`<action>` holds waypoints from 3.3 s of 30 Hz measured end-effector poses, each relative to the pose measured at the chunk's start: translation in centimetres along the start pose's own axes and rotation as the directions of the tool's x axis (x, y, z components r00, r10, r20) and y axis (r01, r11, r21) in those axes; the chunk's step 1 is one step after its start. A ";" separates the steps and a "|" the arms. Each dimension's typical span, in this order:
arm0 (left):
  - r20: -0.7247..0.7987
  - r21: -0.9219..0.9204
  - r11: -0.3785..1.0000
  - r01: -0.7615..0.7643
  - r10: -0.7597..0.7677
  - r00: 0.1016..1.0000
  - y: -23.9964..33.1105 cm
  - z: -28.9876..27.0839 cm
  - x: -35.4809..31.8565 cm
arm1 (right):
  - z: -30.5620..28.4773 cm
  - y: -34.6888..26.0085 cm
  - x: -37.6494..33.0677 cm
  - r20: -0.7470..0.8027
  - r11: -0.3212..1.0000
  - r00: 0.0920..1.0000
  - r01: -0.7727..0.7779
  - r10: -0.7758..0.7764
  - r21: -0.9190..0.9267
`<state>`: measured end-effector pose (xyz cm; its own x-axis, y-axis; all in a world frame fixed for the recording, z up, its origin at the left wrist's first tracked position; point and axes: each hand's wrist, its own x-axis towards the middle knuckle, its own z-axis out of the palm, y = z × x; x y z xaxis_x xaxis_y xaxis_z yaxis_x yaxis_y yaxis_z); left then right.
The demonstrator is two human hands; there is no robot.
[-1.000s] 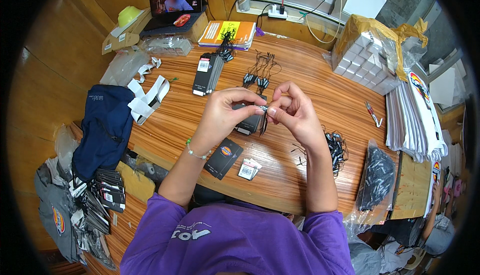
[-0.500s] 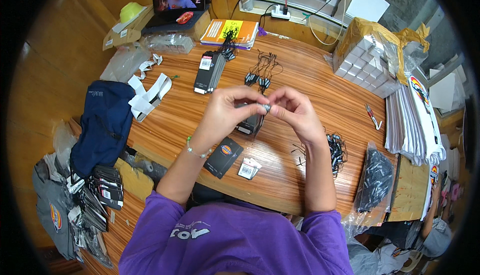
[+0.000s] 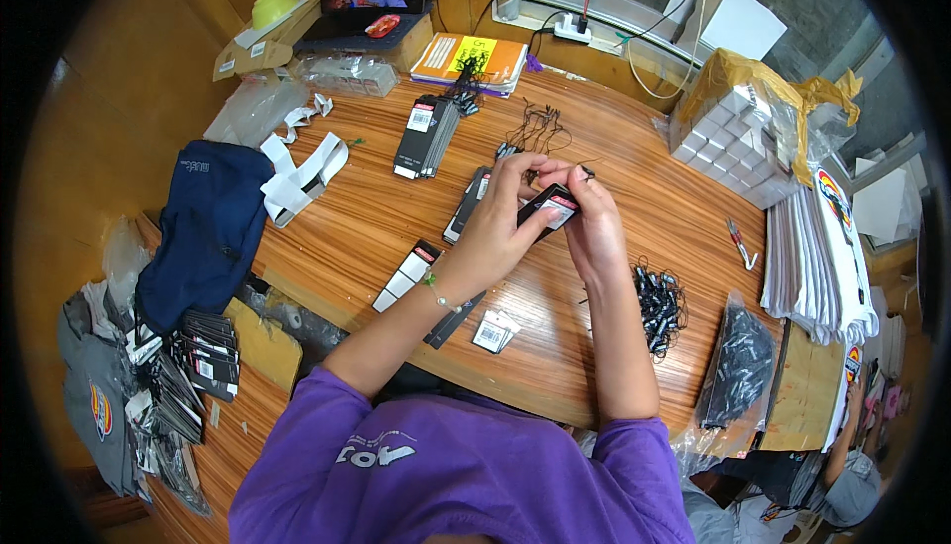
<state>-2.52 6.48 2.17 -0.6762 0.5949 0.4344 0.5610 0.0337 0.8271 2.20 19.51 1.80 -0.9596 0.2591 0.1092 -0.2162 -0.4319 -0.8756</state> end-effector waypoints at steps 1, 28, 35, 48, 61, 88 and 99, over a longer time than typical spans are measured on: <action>0.007 -0.061 0.996 0.061 -0.060 0.998 -0.2 -0.1 -0.1 | 0.1 0.4 -0.1 0.003 0.999 0.999 -0.046 0.046 -0.017; 0.165 0.437 0.897 0.065 -0.151 0.975 -9.4 -2.6 1.8 | -9.2 5.5 19.4 -0.142 0.874 0.877 -0.474 0.458 -0.107; 0.026 0.428 0.881 0.203 -0.236 0.971 -7.0 -9.1 -5.2 | -11.0 8.6 21.2 -0.249 0.829 0.931 -0.353 0.266 -0.433; 0.540 0.626 0.727 -0.282 -0.143 0.830 -5.6 -8.8 -7.6 | -1.3 0.7 -2.9 -0.031 0.907 0.944 -0.323 0.327 -0.271; 0.489 0.577 0.803 -0.151 -0.192 0.851 -4.6 -9.1 -8.0 | 1.0 6.2 -11.2 0.487 0.573 0.862 -0.330 -0.140 0.750; 0.294 -0.229 0.809 0.541 -0.472 0.831 -4.3 -7.2 -10.6 | -0.1 8.1 -12.5 -0.235 0.809 0.960 -0.258 0.152 -0.529; 0.252 -0.365 0.749 0.553 -0.492 0.833 -2.4 -4.9 -10.7 | -0.7 4.8 -12.4 -0.285 0.664 0.906 -0.005 -0.314 -0.747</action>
<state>1.02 -3.87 -2.77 -0.7193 0.6814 -0.1353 -0.1280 0.0614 0.9899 13.18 14.82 -4.08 -0.7500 0.6166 0.2393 -0.0041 0.3575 -0.9339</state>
